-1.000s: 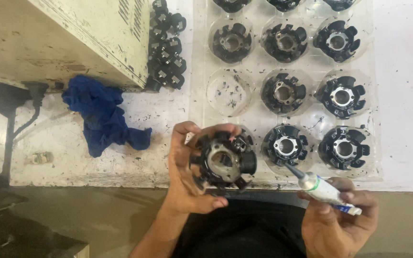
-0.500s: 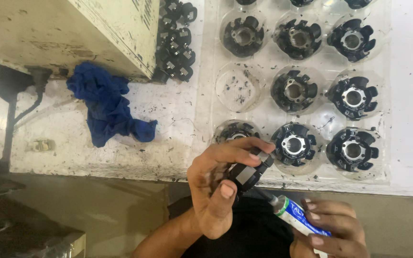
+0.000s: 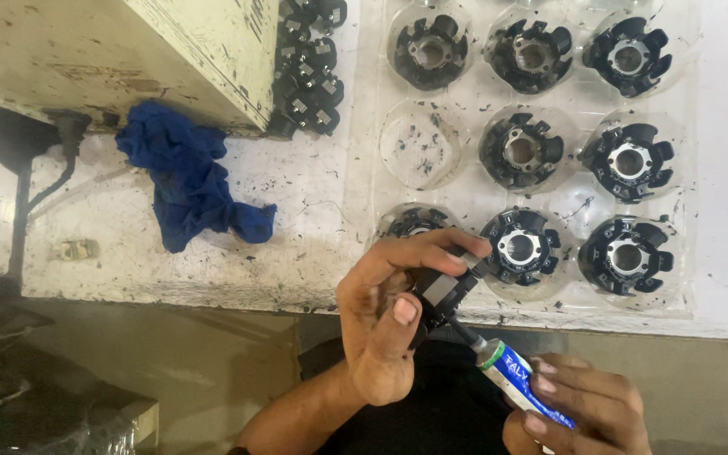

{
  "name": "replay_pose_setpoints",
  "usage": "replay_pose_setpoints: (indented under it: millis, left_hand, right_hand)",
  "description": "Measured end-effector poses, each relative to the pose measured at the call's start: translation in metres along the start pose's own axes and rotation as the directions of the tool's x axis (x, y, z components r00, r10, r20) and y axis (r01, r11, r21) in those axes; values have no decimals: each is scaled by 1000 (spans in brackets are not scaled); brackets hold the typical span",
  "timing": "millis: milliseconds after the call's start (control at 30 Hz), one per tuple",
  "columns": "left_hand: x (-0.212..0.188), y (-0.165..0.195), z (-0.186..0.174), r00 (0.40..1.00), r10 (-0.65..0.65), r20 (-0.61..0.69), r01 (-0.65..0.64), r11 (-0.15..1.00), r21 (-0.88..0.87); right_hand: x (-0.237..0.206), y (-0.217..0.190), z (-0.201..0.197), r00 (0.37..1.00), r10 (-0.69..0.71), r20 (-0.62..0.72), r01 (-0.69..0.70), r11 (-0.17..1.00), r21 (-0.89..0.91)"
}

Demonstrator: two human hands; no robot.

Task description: The person holds a tube of adhesive and squeezes it onto the hub of small black rotor components one at a time, picking each part from a plastic tray, treating it, and placing it back. They occasionally reposition the trays on the workbench to reach more parts.

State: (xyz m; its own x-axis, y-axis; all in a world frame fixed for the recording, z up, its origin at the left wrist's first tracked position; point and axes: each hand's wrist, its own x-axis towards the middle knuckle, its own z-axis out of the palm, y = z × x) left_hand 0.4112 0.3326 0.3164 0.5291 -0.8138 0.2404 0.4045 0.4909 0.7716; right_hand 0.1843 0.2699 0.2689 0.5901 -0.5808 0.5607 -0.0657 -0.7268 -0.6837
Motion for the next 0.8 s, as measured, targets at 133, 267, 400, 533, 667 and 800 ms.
replay_pose_setpoints:
  millis: [133,267,400,533,667,800]
  left_hand:
    - [2,-3,-1,999,-32,-7,32,997,-66]
    - [3,-6,-1,999,-27,-23,25,995,-94]
    - [2,-8,-4,999,-25,-30,22,994,-106]
    - [2,-11,-6,998,-35,-57,28,992,-119]
    - [-1,-13,-5,994,-43,-101,17,970,-241]
    - [-2,-16,3,973,-136,-189,11,837,-548]
  right_hand:
    - [15,-8,-8,996,2,84,1,1000,-28]
    - [15,-15,-3,998,49,30,-48,998,-48]
    - [13,-20,4,997,73,-39,-75,996,-52]
    - [16,-18,1,999,44,-16,-45,996,-71]
    - [14,-15,0,1000,28,-2,-28,996,-82]
    - [5,-13,2,997,47,-67,-52,996,-74]
